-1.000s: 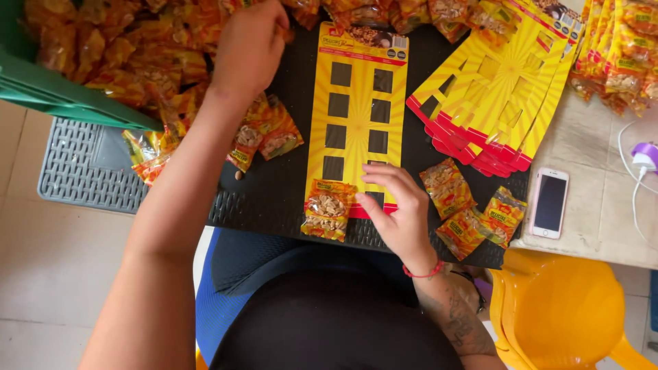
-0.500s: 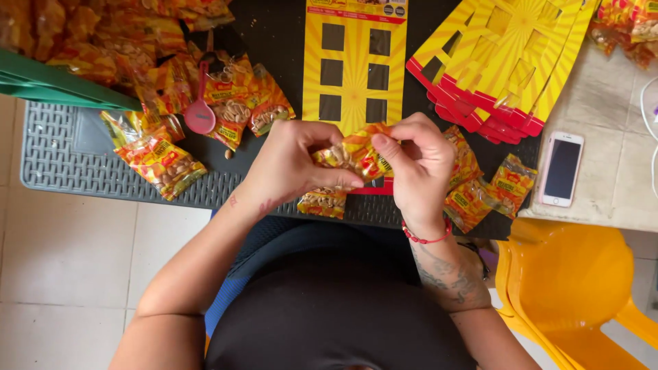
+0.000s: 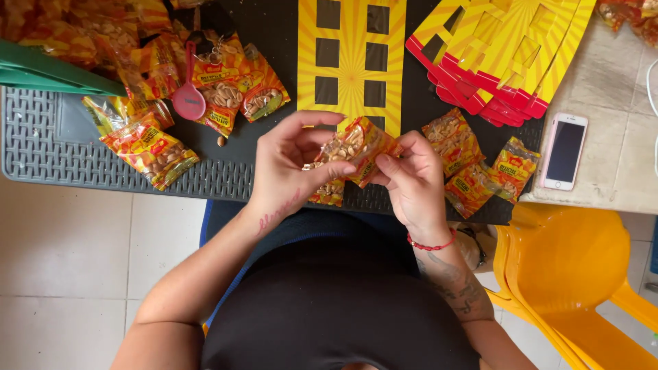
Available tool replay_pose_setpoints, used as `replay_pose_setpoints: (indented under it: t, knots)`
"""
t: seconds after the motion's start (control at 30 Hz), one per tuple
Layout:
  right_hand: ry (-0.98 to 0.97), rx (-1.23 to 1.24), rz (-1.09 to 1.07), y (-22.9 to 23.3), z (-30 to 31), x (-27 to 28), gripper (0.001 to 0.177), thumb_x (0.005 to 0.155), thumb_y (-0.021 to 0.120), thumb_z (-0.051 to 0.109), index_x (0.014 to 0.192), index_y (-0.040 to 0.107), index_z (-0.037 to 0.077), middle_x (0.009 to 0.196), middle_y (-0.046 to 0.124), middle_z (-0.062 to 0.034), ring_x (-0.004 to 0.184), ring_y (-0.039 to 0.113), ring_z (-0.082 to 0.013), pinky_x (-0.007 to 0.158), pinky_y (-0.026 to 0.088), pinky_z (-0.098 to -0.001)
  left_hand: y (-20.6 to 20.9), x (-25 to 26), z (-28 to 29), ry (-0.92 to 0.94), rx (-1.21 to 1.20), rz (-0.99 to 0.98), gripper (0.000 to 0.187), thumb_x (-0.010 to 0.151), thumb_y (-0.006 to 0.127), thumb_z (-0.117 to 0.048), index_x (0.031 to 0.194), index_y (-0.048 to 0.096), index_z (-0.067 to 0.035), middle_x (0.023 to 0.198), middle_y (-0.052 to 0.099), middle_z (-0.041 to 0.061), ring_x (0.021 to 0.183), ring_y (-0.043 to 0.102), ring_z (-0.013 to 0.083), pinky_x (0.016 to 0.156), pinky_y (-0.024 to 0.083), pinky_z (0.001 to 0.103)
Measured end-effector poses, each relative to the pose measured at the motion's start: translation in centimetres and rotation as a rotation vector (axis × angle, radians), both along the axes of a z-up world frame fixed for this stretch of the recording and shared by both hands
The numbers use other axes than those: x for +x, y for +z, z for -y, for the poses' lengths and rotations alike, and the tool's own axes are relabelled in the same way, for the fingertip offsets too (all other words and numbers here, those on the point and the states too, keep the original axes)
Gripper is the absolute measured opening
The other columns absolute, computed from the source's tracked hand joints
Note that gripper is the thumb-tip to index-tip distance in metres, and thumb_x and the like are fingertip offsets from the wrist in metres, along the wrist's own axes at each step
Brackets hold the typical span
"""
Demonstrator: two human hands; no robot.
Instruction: Filling yellow cardboard display strips with small snack packets
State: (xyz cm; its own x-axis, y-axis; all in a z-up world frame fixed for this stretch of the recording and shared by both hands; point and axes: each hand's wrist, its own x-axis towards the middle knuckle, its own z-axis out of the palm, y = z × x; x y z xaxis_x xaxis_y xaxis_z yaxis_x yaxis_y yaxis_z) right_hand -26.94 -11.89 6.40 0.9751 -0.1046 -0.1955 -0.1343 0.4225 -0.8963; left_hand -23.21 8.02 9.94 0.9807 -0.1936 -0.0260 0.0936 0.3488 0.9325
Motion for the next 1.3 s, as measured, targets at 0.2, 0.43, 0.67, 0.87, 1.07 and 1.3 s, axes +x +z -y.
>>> replay_pose_setpoints:
  t: [0.2,0.43,0.67,0.87,1.07,1.3]
  knots:
    - [-0.025,-0.572,0.329,4.0,-1.8,0.2,0.054,0.095,0.077,0.016,0.13,0.037,0.012,0.144,0.041,-0.0114,0.132,0.051,-0.0299,0.114,0.045,-0.0492,3.0,-0.7,-1.0,-0.052,0.364,0.185,0.055,0.076,0.09,-0.002,0.121,0.06,-0.006,0.087,0.078,0.017,0.09,0.078,0.0368,0.086,0.063,0.045]
    - [0.148,-0.765,0.508,6.4,-2.0,0.7,0.012,0.083,0.083,-0.005,0.091,0.075,-0.001,0.086,0.072,-0.0132,0.086,0.074,-0.0277,0.079,0.062,-0.0362,3.1,-1.3,-1.4,-0.153,0.485,0.251,0.063,0.078,0.086,0.0,0.132,0.054,-0.012,0.09,0.079,0.011,0.09,0.079,0.0333,0.088,0.063,0.045]
    - [-0.292,-0.947,0.215,3.9,10.6,-0.5,0.016,0.097,0.077,-0.007,0.108,0.068,0.002,0.103,0.071,-0.0113,0.093,0.067,-0.0151,0.083,0.054,-0.0238,0.7,6.5,-4.8,0.032,0.831,0.612,0.042,0.089,0.081,-0.017,0.122,0.058,-0.004,0.112,0.073,0.009,0.103,0.07,0.0258,0.089,0.052,0.039]
    - [-0.456,-1.342,0.297,4.8,10.9,-1.0,0.041,0.094,0.08,0.004,0.128,0.058,0.001,0.136,0.058,-0.0184,0.112,0.06,-0.0313,0.091,0.052,-0.0407,-5.8,19.3,-3.1,0.219,1.331,0.818,0.065,0.082,0.082,0.001,0.139,0.051,-0.002,0.135,0.056,0.018,0.121,0.053,0.0408,0.101,0.048,0.048]
    - [-0.257,-1.034,0.386,5.5,6.3,-0.5,0.019,0.098,0.072,-0.005,0.114,0.062,-0.003,0.119,0.065,-0.0193,0.114,0.065,-0.0272,0.102,0.056,-0.0349,-10.4,26.2,-2.4,0.42,1.536,0.713,0.04,0.084,0.082,-0.009,0.117,0.06,-0.008,0.112,0.06,0.012,0.101,0.06,0.0332,0.068,0.058,0.039]
    - [0.03,-0.718,0.439,6.3,0.8,2.5,0.014,0.096,0.069,-0.004,0.11,0.064,-0.004,0.11,0.068,-0.0173,0.109,0.068,-0.0251,0.103,0.059,-0.0329,-3.9,19.8,-4.7,0.431,0.917,0.518,0.015,0.08,0.071,-0.012,0.082,0.057,-0.014,0.063,0.059,-0.002,0.06,0.054,0.0119,0.059,0.042,0.035]
